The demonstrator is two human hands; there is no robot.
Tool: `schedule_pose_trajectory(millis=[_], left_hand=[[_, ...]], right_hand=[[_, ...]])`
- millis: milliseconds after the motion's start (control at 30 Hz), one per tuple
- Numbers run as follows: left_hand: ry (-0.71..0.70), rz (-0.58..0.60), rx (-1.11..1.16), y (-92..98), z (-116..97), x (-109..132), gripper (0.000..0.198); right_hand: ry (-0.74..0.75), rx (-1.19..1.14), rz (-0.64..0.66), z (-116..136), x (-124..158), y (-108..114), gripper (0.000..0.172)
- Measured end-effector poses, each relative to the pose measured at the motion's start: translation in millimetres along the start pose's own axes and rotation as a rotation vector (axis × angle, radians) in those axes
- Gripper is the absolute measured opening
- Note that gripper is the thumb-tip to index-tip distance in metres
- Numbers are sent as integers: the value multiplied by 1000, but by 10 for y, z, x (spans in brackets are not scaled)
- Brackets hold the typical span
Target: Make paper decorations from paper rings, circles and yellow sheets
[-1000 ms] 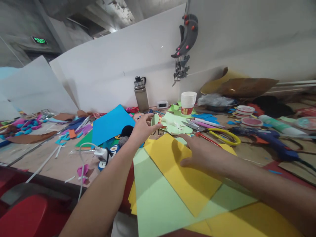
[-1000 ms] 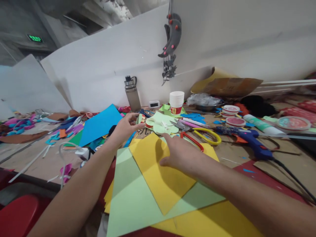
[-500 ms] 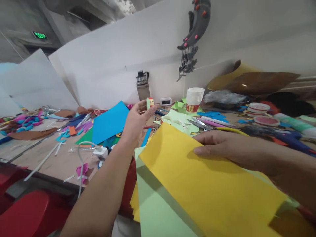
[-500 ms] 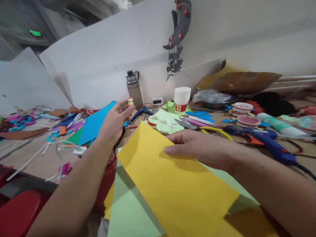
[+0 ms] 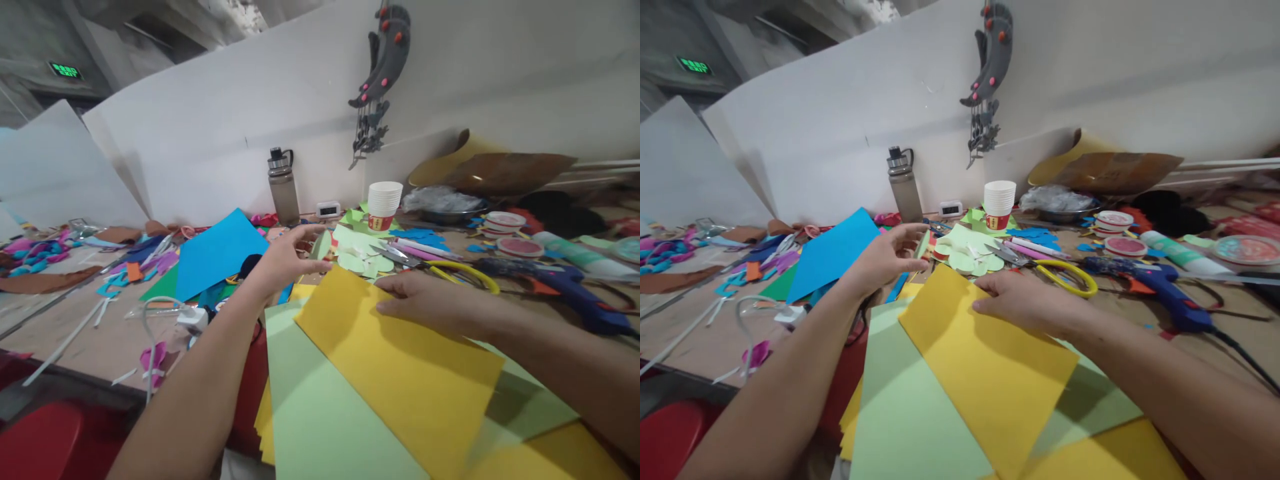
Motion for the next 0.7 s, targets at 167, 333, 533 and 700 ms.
schedule_pose_trajectory(millis=[167,333,533,700], left_hand=[[-75,184,-240,-147,-97,29,67],[-95,335,-368,-294,-130,61,66],[-104,412,-422,-402,-53,74,71],[-78,444,-459,-415,-8,73,77]], right_hand=[[-109,147,13,-55,-79,60,33],[-88,245,-6,-63,-88,77,37],[-67,231,-60,-104,-84,79,36],[-45,300,-96,-4,-21,63,34]])
Point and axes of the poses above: each hand's wrist, its own x-axis away from the middle knuckle, its own y-axis out of the back of the hand, z = x × y, the point moved 3 cm from there along -x, towards the middle knuckle, and after that the axes turned 13 degrees about -x, right-handed, at the moved point
